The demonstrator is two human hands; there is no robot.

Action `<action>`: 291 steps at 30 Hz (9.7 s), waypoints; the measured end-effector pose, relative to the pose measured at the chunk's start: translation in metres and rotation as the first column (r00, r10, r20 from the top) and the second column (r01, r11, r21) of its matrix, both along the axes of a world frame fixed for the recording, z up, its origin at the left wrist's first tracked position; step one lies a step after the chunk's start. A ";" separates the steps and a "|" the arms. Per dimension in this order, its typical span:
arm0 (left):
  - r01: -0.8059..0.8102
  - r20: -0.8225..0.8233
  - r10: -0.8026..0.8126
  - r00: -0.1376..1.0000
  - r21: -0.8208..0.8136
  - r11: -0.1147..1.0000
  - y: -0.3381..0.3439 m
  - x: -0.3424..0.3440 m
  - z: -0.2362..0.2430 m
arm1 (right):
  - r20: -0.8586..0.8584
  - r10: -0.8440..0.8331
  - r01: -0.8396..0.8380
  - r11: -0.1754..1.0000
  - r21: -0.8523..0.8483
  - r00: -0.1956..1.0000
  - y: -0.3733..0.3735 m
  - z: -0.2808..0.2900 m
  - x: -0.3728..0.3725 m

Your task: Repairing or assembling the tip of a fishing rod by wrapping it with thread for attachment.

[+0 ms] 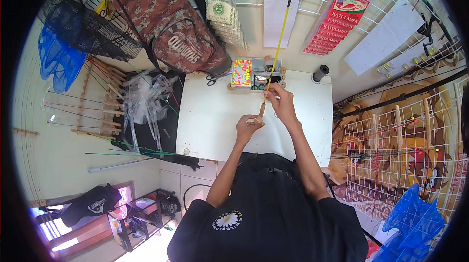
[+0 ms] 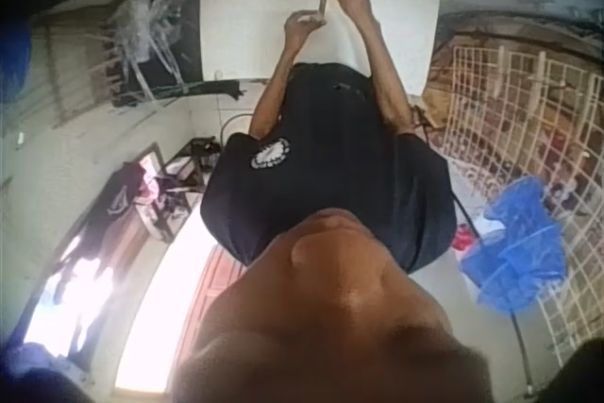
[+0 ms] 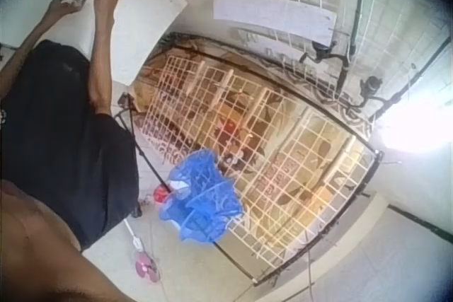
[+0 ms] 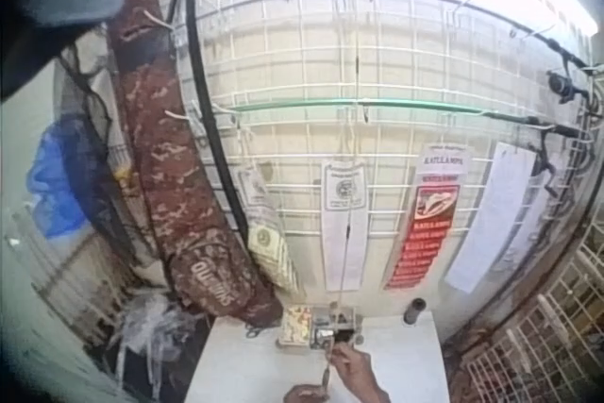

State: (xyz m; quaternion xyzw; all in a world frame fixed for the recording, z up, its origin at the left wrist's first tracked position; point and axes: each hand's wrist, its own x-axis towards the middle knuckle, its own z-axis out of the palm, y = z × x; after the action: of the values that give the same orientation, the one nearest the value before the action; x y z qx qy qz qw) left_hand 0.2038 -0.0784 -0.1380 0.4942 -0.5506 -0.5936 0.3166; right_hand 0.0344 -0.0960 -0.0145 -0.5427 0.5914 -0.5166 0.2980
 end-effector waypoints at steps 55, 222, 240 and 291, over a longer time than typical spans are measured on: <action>-0.027 -0.163 0.027 0.986 0.008 1.000 -0.006 -0.006 -0.006 | 0.006 0.015 -0.016 0.996 0.087 1.000 0.006 -0.021 0.000; 0.333 -0.300 -0.284 0.910 0.126 0.934 -0.008 0.028 0.005 | 0.519 -0.024 -0.162 0.937 0.310 0.855 0.022 -0.118 0.017; 0.158 -0.102 -0.159 0.982 -0.012 0.987 -0.022 0.034 0.032 | 0.337 0.027 -0.131 0.948 0.290 0.941 0.026 -0.118 0.028; -0.039 -0.215 -0.034 0.976 -0.325 0.945 0.153 -0.039 0.162 | 0.263 0.144 -0.205 0.953 0.221 0.954 0.272 -0.064 0.002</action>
State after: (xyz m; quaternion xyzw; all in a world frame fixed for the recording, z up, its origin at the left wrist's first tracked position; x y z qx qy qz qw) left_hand 0.1652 0.0749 0.0240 0.3675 -0.6029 -0.5439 0.4534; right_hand 0.0363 0.1760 -0.0790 -0.4843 0.5590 -0.4735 0.4783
